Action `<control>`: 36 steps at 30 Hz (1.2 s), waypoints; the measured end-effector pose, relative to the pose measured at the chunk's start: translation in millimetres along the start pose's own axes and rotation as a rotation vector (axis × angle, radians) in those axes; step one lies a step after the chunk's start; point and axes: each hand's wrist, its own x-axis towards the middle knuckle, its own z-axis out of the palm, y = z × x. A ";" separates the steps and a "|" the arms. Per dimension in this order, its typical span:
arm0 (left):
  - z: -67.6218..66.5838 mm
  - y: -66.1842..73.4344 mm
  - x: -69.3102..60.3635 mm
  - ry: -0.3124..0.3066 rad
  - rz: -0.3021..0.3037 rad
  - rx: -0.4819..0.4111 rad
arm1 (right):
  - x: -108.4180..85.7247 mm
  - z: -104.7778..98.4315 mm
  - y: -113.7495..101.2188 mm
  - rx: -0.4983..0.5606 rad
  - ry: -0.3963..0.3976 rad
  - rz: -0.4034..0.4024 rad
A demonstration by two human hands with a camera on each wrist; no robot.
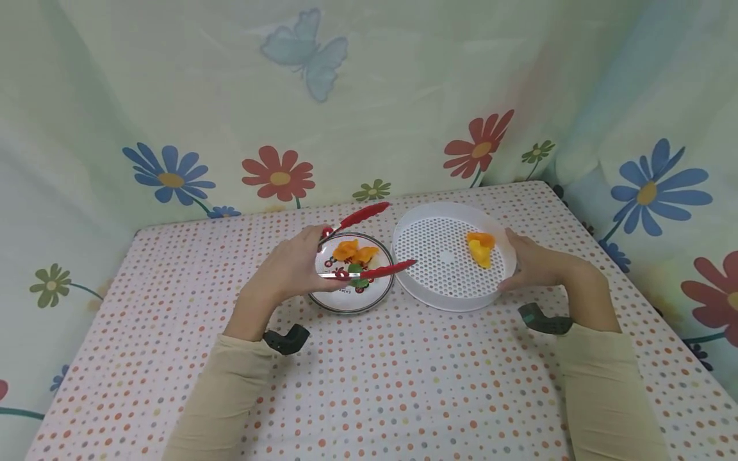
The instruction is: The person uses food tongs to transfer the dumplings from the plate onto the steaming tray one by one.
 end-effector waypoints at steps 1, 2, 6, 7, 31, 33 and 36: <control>-4.3 -4.0 -1.1 0.014 -0.018 0.001 | -0.3 -0.3 0.1 0.003 0.001 -0.003; -8.9 -8.3 -2.4 0.027 -0.034 -0.001 | -0.4 -0.6 0.1 0.004 0.001 -0.006; -23.2 -29.7 -9.4 0.031 -0.097 -0.023 | -2.4 -1.5 1.2 0.015 0.002 -0.009; -25.2 -35.2 -10.8 0.023 -0.107 -0.030 | -2.9 -1.6 2.0 0.014 0.001 -0.006; -2.2 -75.3 -4.2 -0.134 -0.182 0.051 | 0.6 -2.1 2.4 -0.002 -0.003 -0.016; 0.0 -75.7 -3.4 -0.142 -0.191 0.053 | 1.8 -2.5 1.3 -0.007 -0.006 -0.014; 2.4 -76.1 -2.5 -0.151 -0.208 0.056 | 3.1 -3.0 -0.5 -0.015 -0.009 -0.008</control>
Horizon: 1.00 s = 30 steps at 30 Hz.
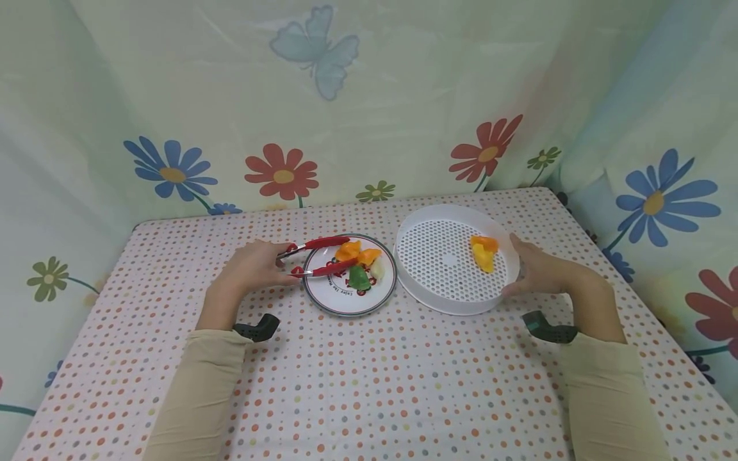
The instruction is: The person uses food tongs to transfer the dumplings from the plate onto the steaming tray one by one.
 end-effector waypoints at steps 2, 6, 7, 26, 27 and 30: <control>0.8 0.3 0.4 -0.005 -0.005 0.004 | 0.1 0.1 -0.6 -0.001 0.000 -0.002; 2.1 -0.5 0.9 -0.012 -0.008 0.000 | 0.5 0.2 -0.5 -0.001 0.002 0.000; 2.3 -0.9 1.1 -0.013 -0.007 -0.001 | 0.6 0.2 -0.3 0.000 0.002 0.000; 0.1 -3.1 -0.2 0.001 0.010 -0.008 | -2.0 0.5 0.4 -0.001 0.003 0.015; -0.4 -2.9 -0.7 0.006 0.013 -0.006 | -1.8 0.6 0.4 -0.001 0.002 0.017; -2.1 -2.5 -1.5 0.002 0.019 0.002 | -1.2 0.6 0.6 -0.002 -0.001 0.020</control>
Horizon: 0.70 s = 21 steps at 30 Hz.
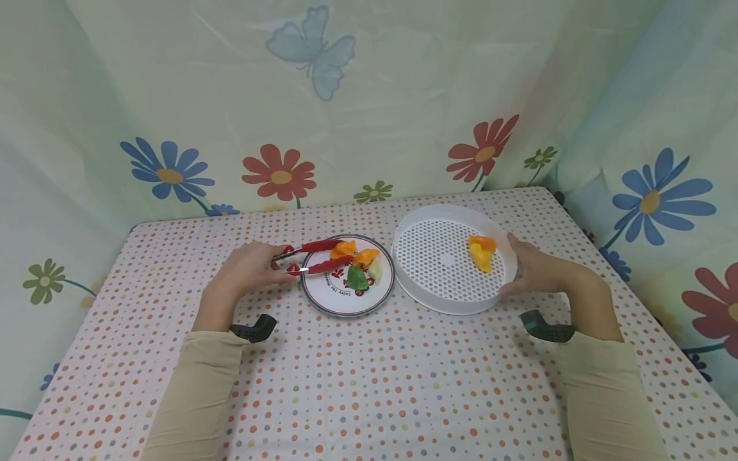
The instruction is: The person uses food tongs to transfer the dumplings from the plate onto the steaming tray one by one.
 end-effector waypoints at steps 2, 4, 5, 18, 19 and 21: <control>-1.3 0.3 -0.5 -0.002 0.004 0.006 | 0.0 -0.2 0.1 -0.001 -0.001 0.002; -2.4 0.5 -0.8 0.001 0.008 0.015 | -0.1 -0.4 0.2 -0.002 -0.001 0.001; -2.8 0.5 -1.0 0.001 0.009 0.016 | -0.3 -0.4 0.2 -0.002 -0.001 0.000; -9.7 6.4 -5.1 0.023 -0.005 0.041 | -1.4 0.3 -1.0 0.004 0.003 0.003; -10.5 7.4 -5.5 0.025 -0.005 0.044 | -1.6 0.3 -1.0 0.003 0.003 0.004; -11.8 9.3 -6.4 0.030 -0.005 0.048 | -2.0 0.3 -1.2 0.004 0.003 0.005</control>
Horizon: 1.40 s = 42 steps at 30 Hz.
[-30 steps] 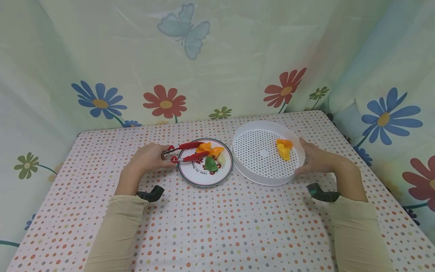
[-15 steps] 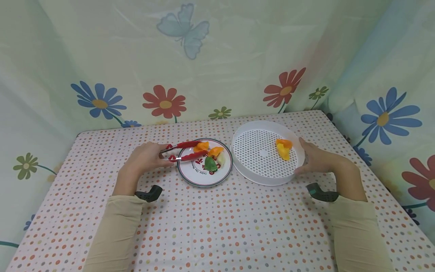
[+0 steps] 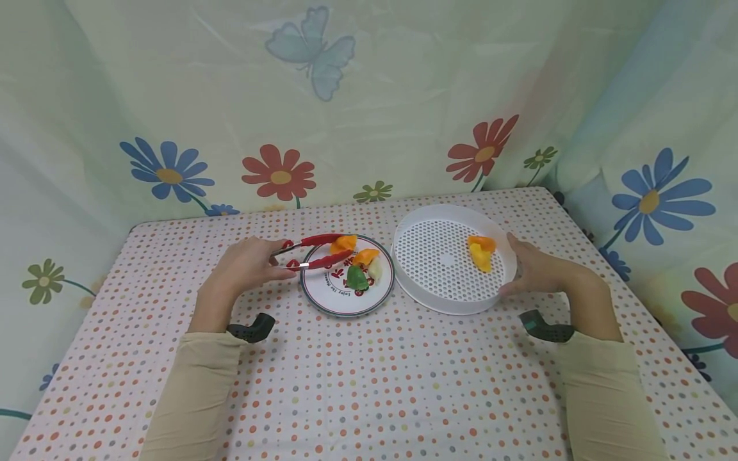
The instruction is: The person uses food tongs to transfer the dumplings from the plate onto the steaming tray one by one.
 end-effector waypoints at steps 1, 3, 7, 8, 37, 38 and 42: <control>-0.9 1.1 -0.4 0.002 -0.002 -0.001 | -0.4 0.0 -0.1 0.001 0.002 -0.001; -2.6 3.6 -1.4 0.008 0.000 0.000 | -1.2 -0.2 -0.2 0.006 0.005 -0.004; -5.8 7.8 -3.8 0.033 0.026 0.010 | -2.3 -0.3 -0.1 0.019 0.010 -0.013; -6.4 8.8 -4.4 0.039 0.032 0.013 | -2.4 -0.3 0.0 0.020 0.011 -0.014; -13.3 81.0 16.0 0.078 0.176 -0.013 | -3.3 -0.4 -0.4 0.012 0.003 0.010; -12.2 84.9 17.9 0.084 0.179 -0.014 | -3.2 -0.5 -0.5 0.013 0.001 0.007; -5.1 100.4 24.3 0.127 0.187 -0.015 | -3.0 -0.7 -0.7 0.020 -0.002 0.007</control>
